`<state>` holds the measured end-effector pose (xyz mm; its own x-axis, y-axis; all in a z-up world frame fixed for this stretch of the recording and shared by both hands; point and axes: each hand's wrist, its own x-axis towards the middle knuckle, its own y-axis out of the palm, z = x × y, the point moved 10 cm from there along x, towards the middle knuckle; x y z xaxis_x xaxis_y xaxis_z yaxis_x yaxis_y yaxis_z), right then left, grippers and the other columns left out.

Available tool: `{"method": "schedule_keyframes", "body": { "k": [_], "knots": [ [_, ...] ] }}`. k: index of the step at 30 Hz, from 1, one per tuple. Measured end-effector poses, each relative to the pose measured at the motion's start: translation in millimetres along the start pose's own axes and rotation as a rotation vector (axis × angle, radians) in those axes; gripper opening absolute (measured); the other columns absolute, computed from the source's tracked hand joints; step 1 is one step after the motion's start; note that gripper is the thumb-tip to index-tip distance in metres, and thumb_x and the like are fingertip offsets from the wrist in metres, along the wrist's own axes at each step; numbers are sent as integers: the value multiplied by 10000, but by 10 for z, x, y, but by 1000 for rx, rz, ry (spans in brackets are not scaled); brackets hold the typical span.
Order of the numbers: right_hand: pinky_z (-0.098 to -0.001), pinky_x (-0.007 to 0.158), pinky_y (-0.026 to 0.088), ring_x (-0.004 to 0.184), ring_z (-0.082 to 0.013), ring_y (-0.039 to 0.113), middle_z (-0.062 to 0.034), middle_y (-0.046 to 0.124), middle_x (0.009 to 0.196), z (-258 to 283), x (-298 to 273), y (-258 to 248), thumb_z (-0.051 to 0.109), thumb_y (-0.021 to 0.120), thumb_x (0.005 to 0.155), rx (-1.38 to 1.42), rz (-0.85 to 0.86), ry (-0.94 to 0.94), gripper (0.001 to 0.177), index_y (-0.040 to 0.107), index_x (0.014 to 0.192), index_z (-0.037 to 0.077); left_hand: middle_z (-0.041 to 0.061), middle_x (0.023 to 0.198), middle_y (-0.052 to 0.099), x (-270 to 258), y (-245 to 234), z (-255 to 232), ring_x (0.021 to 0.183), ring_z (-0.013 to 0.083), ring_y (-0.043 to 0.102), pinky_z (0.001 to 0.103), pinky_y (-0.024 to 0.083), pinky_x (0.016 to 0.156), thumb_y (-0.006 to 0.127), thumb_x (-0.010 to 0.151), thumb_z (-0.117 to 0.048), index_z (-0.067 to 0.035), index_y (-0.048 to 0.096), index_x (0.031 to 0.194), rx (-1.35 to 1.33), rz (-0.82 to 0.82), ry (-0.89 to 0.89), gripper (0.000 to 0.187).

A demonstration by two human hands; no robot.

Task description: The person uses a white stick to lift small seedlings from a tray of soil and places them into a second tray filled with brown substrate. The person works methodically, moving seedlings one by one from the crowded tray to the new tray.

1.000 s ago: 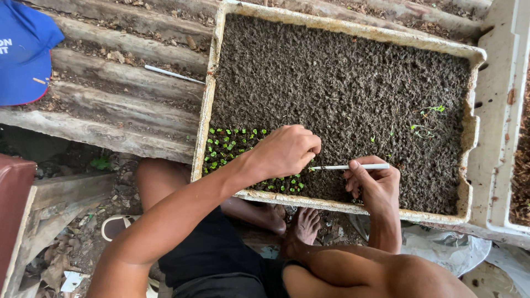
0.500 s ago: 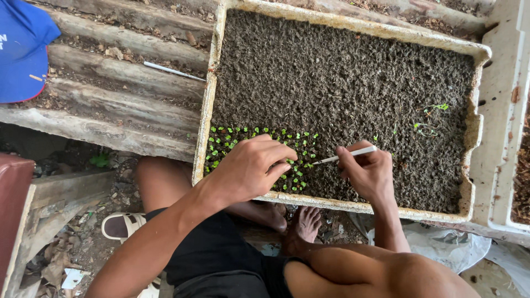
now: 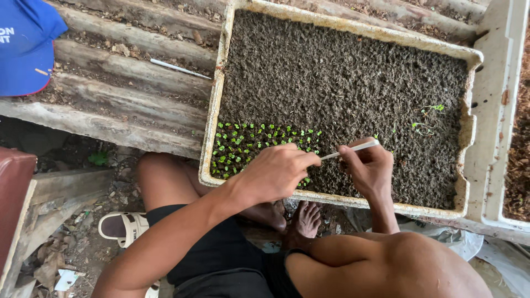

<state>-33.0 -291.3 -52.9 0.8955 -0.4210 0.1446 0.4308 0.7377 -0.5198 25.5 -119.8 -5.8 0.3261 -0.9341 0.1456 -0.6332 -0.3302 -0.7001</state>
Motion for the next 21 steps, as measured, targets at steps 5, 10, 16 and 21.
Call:
{"method": "schedule_keyframes", "body": {
  "k": [5, 10, 16, 21],
  "knots": [
    [-295, 422, 503, 492, -214, 642, -186, 662, 660, -150, -178, -330, 63, 670, 1072, 174, -154, 70, 144, 674, 974, -43, 95, 679, 622, 263, 395, 185, 631, 246, 604, 378, 560, 706, 524, 936, 88, 4, 632, 1261, 39, 123, -1, 353],
    [-275, 370, 536, 462, -196, 656, -202, 651, 661, -486, -306, -320, 79, 638, 1071, 575, -172, 137, 168, 603, 981, -59, 60, 645, 596, 393, 551, 337, 601, 234, 596, 380, 576, 739, 470, 895, 151, 21, 599, 1281, 83, 201, -30, 427],
    [-297, 306, 521, 429, -247, 667, -294, 686, 740, -550, -282, -136, 25, 666, 1012, 637, -94, 233, 157, 605, 952, -107, 40, 635, 560, 444, 543, 335, 603, 212, 556, 355, 560, 708, 427, 867, 183, 8, 594, 1285, 134, 211, -20, 483],
    [-303, 287, 496, 410, -249, 655, -260, 689, 718, -456, -231, -54, 14, 730, 960, 509, -52, 261, 154, 652, 912, -110, 57, 643, 570, 397, 537, 308, 593, 221, 552, 370, 564, 695, 466, 896, 163, 10, 577, 1317, 110, 228, -29, 462]
  ]
}}
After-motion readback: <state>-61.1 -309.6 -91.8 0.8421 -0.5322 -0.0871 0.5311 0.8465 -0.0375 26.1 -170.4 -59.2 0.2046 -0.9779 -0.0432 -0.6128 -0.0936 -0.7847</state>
